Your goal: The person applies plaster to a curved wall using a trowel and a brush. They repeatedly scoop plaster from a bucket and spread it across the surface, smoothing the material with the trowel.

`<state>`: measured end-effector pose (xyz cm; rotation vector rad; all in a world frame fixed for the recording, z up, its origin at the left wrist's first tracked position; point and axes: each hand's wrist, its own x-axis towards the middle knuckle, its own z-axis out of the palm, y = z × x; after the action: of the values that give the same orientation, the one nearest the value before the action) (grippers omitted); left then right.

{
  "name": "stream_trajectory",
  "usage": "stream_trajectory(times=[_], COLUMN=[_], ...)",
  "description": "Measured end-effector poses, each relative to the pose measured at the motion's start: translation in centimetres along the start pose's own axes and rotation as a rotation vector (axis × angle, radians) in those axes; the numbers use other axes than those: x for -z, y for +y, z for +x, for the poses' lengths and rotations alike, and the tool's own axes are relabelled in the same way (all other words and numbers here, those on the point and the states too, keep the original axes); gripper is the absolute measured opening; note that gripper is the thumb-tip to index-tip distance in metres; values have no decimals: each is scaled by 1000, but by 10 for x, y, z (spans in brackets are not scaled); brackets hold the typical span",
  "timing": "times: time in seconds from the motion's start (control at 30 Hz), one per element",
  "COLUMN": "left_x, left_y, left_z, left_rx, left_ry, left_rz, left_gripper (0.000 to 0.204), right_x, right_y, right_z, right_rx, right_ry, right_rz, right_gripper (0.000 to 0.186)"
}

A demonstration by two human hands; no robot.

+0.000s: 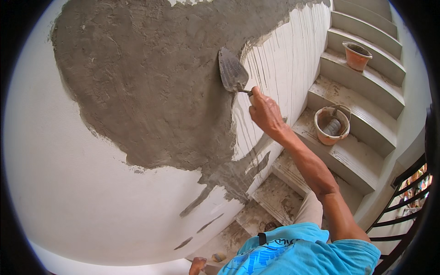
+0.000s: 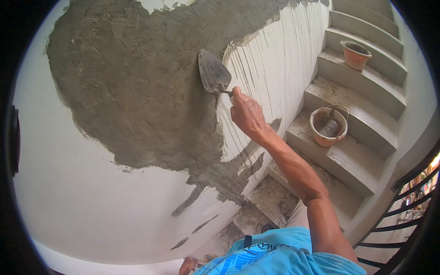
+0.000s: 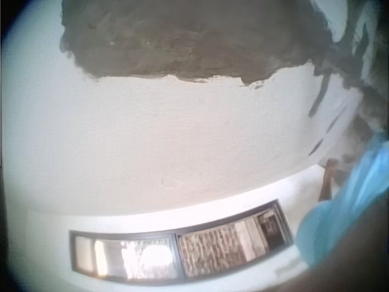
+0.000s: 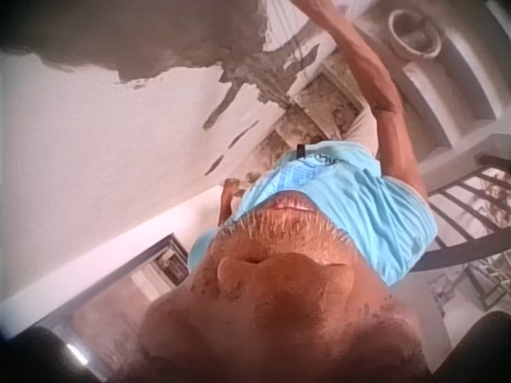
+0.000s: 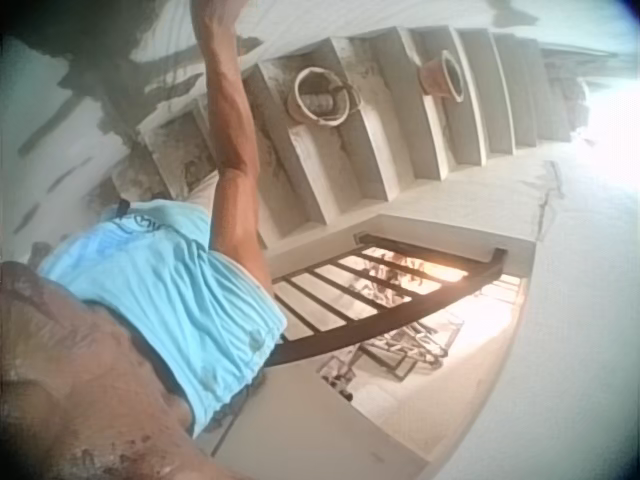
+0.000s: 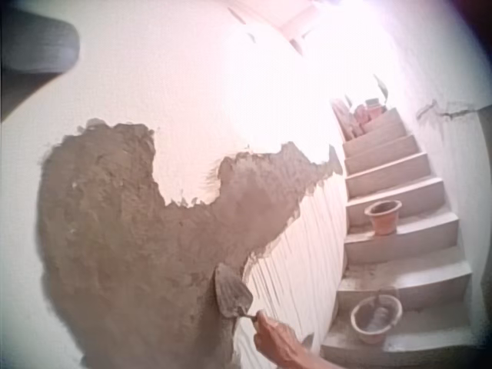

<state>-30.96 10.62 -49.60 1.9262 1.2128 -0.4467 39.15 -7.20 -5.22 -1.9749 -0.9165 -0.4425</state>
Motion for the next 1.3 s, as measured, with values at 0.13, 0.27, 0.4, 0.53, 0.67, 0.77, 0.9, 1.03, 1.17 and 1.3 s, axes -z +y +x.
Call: stream_trajectory(times=[0.13,0.27,0.4,0.53,0.67,0.77,0.9,1.03,1.17,1.3], left_x=[-22,-21,-19,-16,5,15,18,22,33,51], left_y=[-9,-15,-16,-24,13,51,78,97,119,141], left_z=[8,6,9,-6,-18,-28,-47,-55,-71,-77], left_rx=[-410,-563,-573,-208,143,222,292,320,319,237], left_ry=[64,114,110,50,-3,-35,-52,-57,-21,24], left_rz=[390,548,585,222,-150,-209,-228,-243,-272,-260], left_gripper=[38,38,38,36,33,32,30,28,28,28], right_x=[-21,-15,-15,-38,-32,-20,-49,-69,-52,-29], right_y=[1,5,3,-8,5,28,35,33,37,44], right_z=[-25,-19,7,-34,-46,-9,-9,-68,-53,4], right_rx=[57,51,18,137,-5,13,24,72,17,13], right_ry=[-25,24,86,-73,-111,110,91,-113,-33,77], right_rz=[36,158,130,184,199,174,165,150,237,259], right_gripper=[21,24,23,24,26,25,25,26,24,22])
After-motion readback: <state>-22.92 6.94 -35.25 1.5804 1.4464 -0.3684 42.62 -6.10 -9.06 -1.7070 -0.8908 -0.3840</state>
